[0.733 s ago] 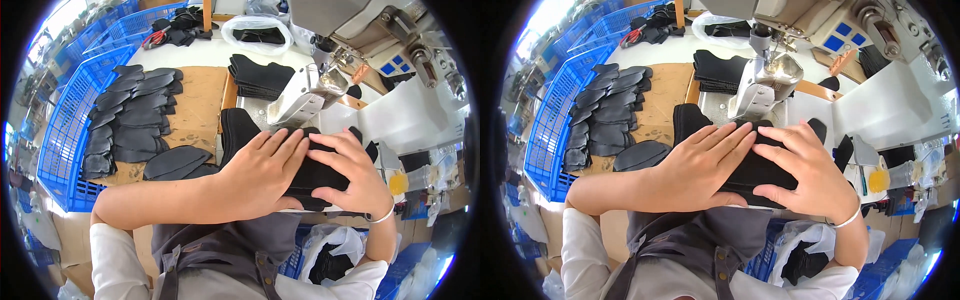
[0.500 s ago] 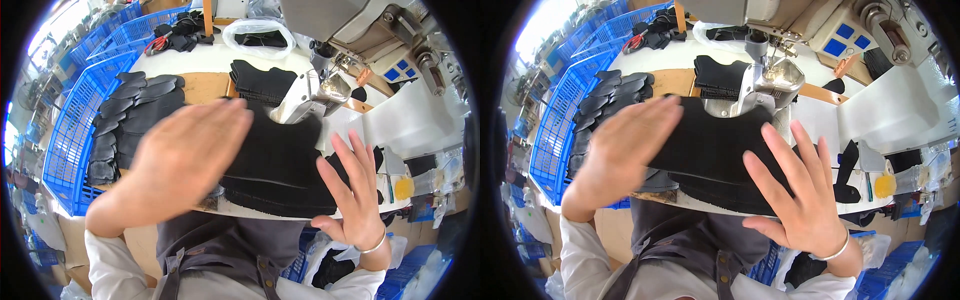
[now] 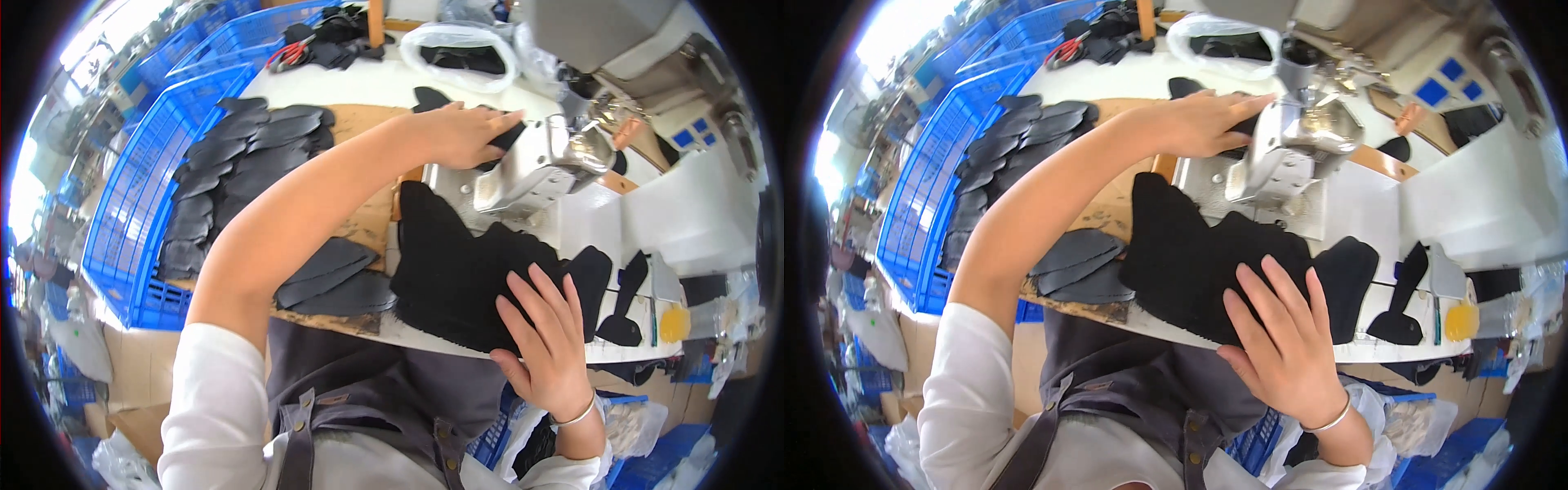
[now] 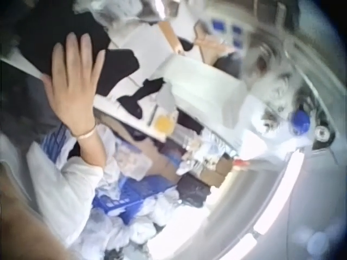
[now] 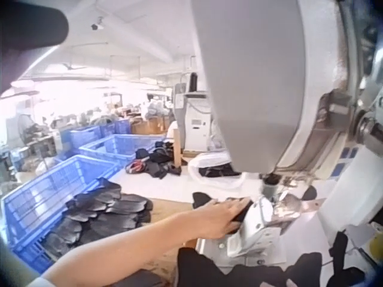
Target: Sorting and stacking black fabric shoe upper components at a manufacturing workstation.
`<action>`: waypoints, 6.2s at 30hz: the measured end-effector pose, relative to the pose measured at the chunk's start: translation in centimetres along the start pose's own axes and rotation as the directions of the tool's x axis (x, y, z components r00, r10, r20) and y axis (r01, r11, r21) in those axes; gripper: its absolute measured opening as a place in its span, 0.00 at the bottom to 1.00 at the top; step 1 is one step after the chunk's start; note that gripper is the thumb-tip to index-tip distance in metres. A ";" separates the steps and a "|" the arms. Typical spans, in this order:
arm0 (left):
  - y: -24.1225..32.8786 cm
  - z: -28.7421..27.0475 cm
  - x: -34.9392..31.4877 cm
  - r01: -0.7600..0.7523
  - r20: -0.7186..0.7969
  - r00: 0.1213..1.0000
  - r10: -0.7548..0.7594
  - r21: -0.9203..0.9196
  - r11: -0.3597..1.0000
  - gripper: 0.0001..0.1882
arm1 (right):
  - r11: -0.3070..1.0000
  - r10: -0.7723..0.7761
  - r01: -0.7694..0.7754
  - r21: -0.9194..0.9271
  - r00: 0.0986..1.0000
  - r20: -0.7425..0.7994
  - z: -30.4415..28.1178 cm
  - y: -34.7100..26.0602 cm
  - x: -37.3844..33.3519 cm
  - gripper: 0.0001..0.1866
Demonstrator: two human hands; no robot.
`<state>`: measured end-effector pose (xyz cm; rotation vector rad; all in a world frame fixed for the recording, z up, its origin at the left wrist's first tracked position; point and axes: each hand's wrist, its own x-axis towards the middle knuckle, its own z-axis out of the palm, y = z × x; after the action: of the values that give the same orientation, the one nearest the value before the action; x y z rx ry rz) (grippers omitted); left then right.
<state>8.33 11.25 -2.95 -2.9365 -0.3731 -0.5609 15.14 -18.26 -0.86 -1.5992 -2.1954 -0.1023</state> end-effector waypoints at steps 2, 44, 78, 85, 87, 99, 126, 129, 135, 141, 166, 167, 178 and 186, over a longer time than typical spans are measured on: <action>0.0 -0.5 -1.3 -0.013 -0.183 0.983 0.009 -0.023 1.000 0.30 | 0.985 -0.125 0.103 -0.136 0.978 -0.164 2.1 -0.8 -1.2 0.17; -5.1 -17.3 -29.6 0.200 -0.217 0.652 -0.727 -0.875 0.441 0.03 | 0.996 0.041 -0.033 0.087 0.996 -0.085 13.2 -9.4 8.6 0.36; 9.5 -9.9 -6.7 0.460 0.557 0.822 0.117 -0.771 0.440 0.14 | 0.416 0.465 -0.587 0.694 0.793 0.393 -3.8 2.5 1.6 0.11; 9.8 -9.0 -7.2 0.305 0.426 0.901 0.076 -0.749 0.589 0.18 | 0.694 0.428 -0.482 0.535 0.873 0.232 -2.7 2.7 1.6 0.16; 9.6 -8.6 -7.3 0.289 0.411 0.909 0.075 -0.748 0.598 0.19 | 0.706 0.434 -0.499 0.503 0.866 0.249 -2.5 2.7 1.7 0.17; 9.1 -7.9 -7.4 0.174 0.335 0.932 0.138 -0.747 0.641 0.19 | 0.661 0.472 -0.535 0.526 0.841 0.263 -2.2 2.4 1.7 0.18; 7.3 -9.9 -7.9 0.249 0.496 0.862 0.101 -0.588 0.769 0.18 | 0.740 0.497 -0.576 0.347 0.816 0.295 -2.3 1.8 3.8 0.24; 7.1 -9.7 -8.1 0.224 0.458 0.882 0.116 -0.621 0.751 0.18 | 0.790 0.444 -0.536 0.298 0.835 0.324 -2.7 1.9 4.0 0.23; 7.0 -9.8 -8.2 0.234 0.478 0.871 0.112 -0.605 0.761 0.17 | 0.778 0.438 -0.528 0.340 0.844 0.310 -2.4 1.8 4.1 0.22; 7.3 -9.9 -8.9 0.179 0.433 0.890 0.140 -0.617 0.766 0.17 | 0.737 0.485 -0.576 0.354 0.815 0.318 -2.5 1.5 4.0 0.22; 16.3 -5.6 -13.3 -0.173 -0.050 0.984 0.169 -0.087 0.981 0.25 | 0.746 0.396 -0.563 0.357 0.805 0.442 -5.0 5.9 0.7 0.12; 16.3 -5.7 -13.3 -0.174 -0.049 0.984 0.170 -0.089 0.981 0.25 | 0.744 0.398 -0.565 0.357 0.804 0.442 -5.0 6.0 0.7 0.12; 16.3 -5.8 -12.8 -0.185 -0.057 0.982 0.180 -0.112 0.976 0.25 | 0.753 0.445 -0.597 0.276 0.771 0.455 -4.9 5.6 0.4 0.12; 14.4 -7.1 -11.0 -0.193 -0.064 0.981 0.183 -0.390 0.900 0.39 | 0.965 0.160 -0.119 -0.233 0.973 0.166 -2.9 1.6 -2.0 0.33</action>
<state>-0.19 -6.22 -1.73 -3.2909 0.0391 -0.7204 17.99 -20.34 0.73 -1.9527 -2.2646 -0.1696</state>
